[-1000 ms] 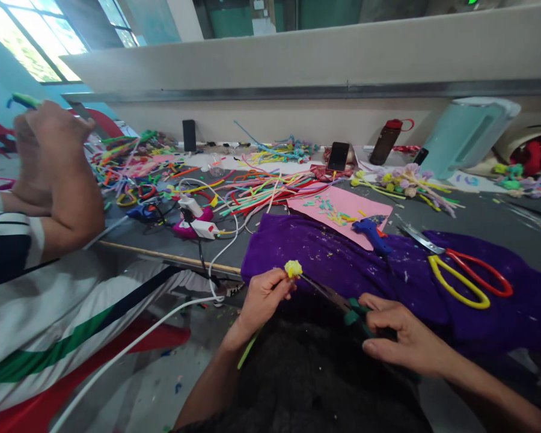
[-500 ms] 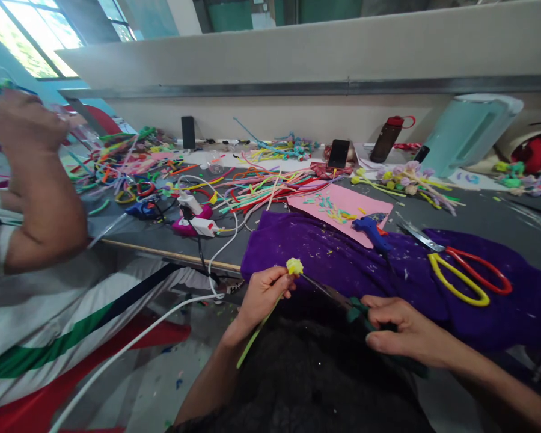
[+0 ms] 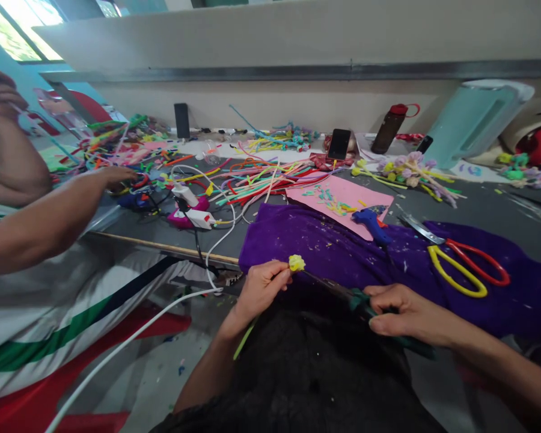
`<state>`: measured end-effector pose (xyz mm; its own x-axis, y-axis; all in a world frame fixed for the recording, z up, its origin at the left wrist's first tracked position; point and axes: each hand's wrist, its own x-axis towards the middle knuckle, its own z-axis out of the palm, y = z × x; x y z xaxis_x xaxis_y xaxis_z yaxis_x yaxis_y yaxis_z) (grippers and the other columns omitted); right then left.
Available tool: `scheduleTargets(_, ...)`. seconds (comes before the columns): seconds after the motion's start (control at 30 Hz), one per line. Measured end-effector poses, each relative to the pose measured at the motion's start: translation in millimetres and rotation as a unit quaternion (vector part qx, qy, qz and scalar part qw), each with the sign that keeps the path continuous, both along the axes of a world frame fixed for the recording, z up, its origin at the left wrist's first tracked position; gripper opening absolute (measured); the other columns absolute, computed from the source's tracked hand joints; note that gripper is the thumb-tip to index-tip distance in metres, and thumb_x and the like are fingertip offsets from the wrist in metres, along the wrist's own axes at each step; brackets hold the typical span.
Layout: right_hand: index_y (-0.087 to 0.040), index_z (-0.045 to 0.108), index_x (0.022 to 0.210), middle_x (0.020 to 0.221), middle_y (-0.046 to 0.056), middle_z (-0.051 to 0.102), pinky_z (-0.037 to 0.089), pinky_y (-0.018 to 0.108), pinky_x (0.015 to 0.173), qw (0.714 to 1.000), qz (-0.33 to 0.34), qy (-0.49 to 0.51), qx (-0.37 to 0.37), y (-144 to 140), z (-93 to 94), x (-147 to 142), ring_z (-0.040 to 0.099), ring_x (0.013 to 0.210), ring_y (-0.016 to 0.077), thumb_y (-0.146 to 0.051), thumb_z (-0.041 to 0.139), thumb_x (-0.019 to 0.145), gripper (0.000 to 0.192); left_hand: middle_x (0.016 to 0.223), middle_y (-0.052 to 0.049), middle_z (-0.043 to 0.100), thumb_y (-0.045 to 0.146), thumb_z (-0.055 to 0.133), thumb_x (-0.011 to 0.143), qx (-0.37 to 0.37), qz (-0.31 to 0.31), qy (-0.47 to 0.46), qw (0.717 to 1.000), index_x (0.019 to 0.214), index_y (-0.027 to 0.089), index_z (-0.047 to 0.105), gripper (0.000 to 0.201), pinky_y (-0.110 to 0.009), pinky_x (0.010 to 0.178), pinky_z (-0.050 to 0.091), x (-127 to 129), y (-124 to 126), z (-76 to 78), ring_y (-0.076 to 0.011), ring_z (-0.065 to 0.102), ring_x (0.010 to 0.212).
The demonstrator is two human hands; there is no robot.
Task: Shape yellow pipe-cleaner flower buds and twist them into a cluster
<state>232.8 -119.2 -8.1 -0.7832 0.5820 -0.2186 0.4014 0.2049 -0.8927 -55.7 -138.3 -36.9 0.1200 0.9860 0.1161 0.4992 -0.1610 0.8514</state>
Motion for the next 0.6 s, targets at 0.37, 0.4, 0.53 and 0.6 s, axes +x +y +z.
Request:
scheduleTargets(0.37, -0.017, 0.037, 0.053, 0.067, -0.001, 0.036, 0.03, 0.026, 0.058, 0.999, -0.001, 0.009, 0.041, 1, 5.6, -2, 0.037, 0.064, 0.0124, -0.049, 0.051, 0.079, 0.044, 0.064, -0.002, 0.063, 0.037, 0.057, 0.075, -0.095, 0.096, -0.168, 0.976, 0.077, 0.014, 0.064, 0.023, -0.018, 0.047, 0.04, 6, 2, -1.0, -0.0087, 0.054, 0.049)
scheduleTargets(0.4, -0.017, 0.037, 0.053, 0.067, -0.001, 0.036, 0.03, 0.026, 0.058, 0.999, -0.004, 0.013, 0.043, 0, 5.3, -2, 0.037, 0.064, 0.0127, -0.049, 0.051, 0.079, 0.044, 0.063, -0.002, 0.063, 0.037, 0.059, 0.074, -0.111, 0.103, -0.208, 0.966, 0.077, 0.014, 0.063, 0.024, -0.017, 0.045, 0.039, 5, 2, -1.6, -0.008, 0.054, 0.048)
scheduleTargets(0.53, -0.017, 0.037, 0.054, 0.069, 0.0, 0.039, 0.032, 0.029, 0.063, 0.999, -0.014, 0.04, 0.024, -10, -0.5, 0, 0.04, 0.069, 0.015, -0.051, 0.052, 0.077, 0.043, 0.059, -0.001, 0.06, 0.037, 0.066, 0.067, -0.17, 0.11, -0.382, 0.902, 0.078, 0.012, 0.06, 0.028, -0.016, 0.038, 0.036, -1, 3, -3.9, -0.006, 0.05, 0.041)
scheduleTargets(0.6, -0.017, 0.038, 0.055, 0.072, 0.001, 0.042, 0.033, 0.03, 0.066, 0.998, -0.013, 0.058, -0.001, -16, -6.2, -1, 0.042, 0.071, 0.0166, -0.053, 0.052, 0.075, 0.043, 0.057, 0.0, 0.059, 0.035, 0.068, 0.064, -0.178, 0.108, -0.448, 0.869, 0.078, 0.012, 0.059, 0.029, -0.016, 0.037, 0.035, -5, 2, -4.0, -0.006, 0.049, 0.04)
